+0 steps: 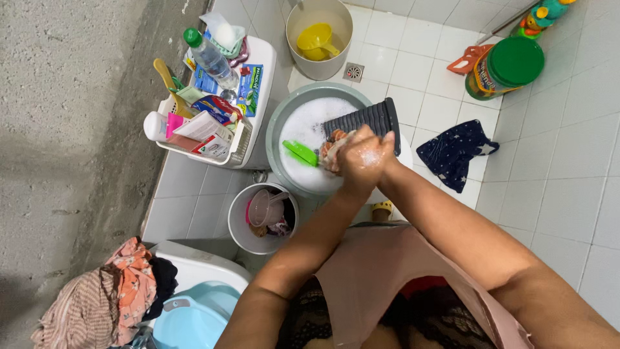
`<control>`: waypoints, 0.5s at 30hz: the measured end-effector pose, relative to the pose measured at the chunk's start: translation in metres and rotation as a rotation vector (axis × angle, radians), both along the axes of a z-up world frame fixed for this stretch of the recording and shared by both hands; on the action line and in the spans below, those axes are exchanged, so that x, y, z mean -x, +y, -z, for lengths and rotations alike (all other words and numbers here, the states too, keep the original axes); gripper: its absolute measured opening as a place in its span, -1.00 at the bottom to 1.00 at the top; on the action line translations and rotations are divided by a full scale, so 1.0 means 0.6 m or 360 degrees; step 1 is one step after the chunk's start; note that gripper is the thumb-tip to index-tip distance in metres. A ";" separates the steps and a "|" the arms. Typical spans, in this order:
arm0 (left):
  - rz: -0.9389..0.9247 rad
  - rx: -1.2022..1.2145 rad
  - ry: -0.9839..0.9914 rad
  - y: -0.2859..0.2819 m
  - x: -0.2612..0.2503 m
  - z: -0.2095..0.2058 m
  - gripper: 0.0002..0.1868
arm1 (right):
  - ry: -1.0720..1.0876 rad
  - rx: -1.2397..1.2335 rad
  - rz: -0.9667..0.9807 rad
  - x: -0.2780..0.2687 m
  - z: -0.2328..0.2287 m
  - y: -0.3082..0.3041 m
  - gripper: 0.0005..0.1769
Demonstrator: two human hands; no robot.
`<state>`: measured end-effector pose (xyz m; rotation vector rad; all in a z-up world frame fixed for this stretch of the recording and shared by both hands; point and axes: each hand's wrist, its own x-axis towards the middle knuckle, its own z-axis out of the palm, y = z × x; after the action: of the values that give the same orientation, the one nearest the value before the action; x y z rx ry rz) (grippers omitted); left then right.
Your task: The person washes a piece of orange striped clothing by hand in a bucket of soapy water using a green brush and a washboard.
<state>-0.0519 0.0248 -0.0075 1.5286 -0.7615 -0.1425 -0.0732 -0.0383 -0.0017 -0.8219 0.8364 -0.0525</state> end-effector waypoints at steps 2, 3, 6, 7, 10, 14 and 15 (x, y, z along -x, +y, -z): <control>-0.0010 -0.0062 -0.0056 0.005 -0.022 0.003 -0.83 | 0.0221 0.0629 -0.0247 -0.004 0.001 -0.004 -0.63; -0.0039 -0.0109 -0.0093 0.008 -0.048 0.006 -0.82 | 0.0217 0.0391 -0.0066 -0.006 -0.002 -0.005 -0.65; -0.0123 -0.0286 -0.0258 0.026 -0.124 0.001 -0.77 | 0.0061 -0.0005 0.0194 -0.004 -0.038 -0.007 -0.67; -0.0134 -0.0326 -0.0327 0.035 -0.143 -0.008 -0.74 | -0.0090 0.0083 0.0100 0.000 -0.058 -0.013 -0.67; 0.0494 -0.0030 0.0855 0.040 -0.176 -0.042 -0.70 | -0.0197 0.0385 -0.0130 -0.003 -0.112 -0.041 -0.76; 0.0632 -0.0552 0.0062 0.049 -0.181 -0.082 -0.72 | -0.0296 0.1003 -0.0301 0.024 -0.111 -0.068 -0.68; 0.0614 -0.0525 -0.0034 0.054 -0.182 -0.093 -0.73 | -0.0373 0.1065 -0.0311 0.032 -0.095 -0.072 -0.70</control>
<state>0.0575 0.0573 0.0485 1.6767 -1.0857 -0.5625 -0.0925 -0.0814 0.0551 -1.4915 0.5077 -0.2613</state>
